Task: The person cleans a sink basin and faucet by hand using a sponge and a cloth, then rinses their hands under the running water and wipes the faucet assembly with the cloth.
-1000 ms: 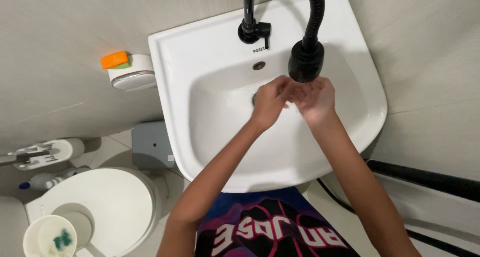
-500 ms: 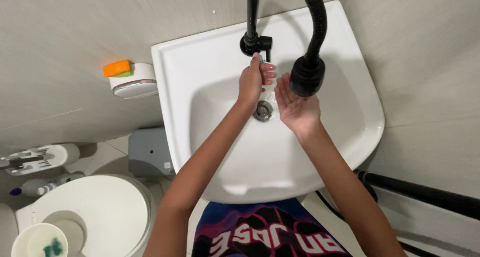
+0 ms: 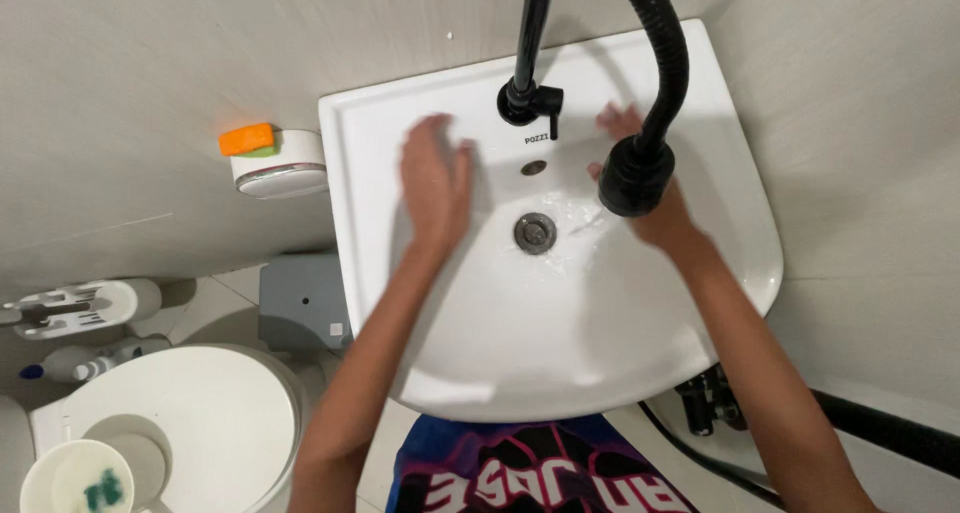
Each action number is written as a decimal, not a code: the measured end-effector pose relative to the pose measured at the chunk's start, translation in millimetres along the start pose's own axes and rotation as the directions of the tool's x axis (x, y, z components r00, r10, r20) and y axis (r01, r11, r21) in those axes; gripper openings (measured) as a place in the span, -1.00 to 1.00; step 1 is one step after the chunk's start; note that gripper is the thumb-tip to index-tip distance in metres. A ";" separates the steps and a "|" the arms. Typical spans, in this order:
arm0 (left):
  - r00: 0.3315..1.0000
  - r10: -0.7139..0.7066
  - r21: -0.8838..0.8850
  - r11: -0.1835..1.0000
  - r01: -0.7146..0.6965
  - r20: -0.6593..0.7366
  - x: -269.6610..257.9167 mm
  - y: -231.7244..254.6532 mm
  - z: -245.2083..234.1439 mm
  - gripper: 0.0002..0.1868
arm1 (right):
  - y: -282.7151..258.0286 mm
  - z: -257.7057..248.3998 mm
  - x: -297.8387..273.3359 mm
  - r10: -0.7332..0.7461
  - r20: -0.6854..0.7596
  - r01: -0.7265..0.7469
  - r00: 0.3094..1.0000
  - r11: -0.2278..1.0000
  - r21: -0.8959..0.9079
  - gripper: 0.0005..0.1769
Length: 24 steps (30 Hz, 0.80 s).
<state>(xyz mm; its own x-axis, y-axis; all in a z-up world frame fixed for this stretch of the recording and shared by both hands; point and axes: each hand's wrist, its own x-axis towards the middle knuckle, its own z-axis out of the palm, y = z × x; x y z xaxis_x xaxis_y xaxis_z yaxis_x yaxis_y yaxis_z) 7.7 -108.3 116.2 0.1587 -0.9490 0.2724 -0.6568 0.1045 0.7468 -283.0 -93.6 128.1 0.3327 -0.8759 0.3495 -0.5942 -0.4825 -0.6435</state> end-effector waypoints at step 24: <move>0.751 0.238 -0.217 0.968 -0.128 0.616 -30.6 16.6 -10.7 -0.45 | -16.1 31.8 2.7 -0.042 0.065 0.036 0.997 0.995 0.089 -0.42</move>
<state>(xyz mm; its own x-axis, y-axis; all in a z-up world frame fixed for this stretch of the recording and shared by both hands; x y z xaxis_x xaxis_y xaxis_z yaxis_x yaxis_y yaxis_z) -0.2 -74.3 126.8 -0.4907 -0.8713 0.0086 -0.4961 0.2875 0.8193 -249.2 -88.0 117.7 0.4043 -0.8527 0.3310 -0.5140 -0.5111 -0.6889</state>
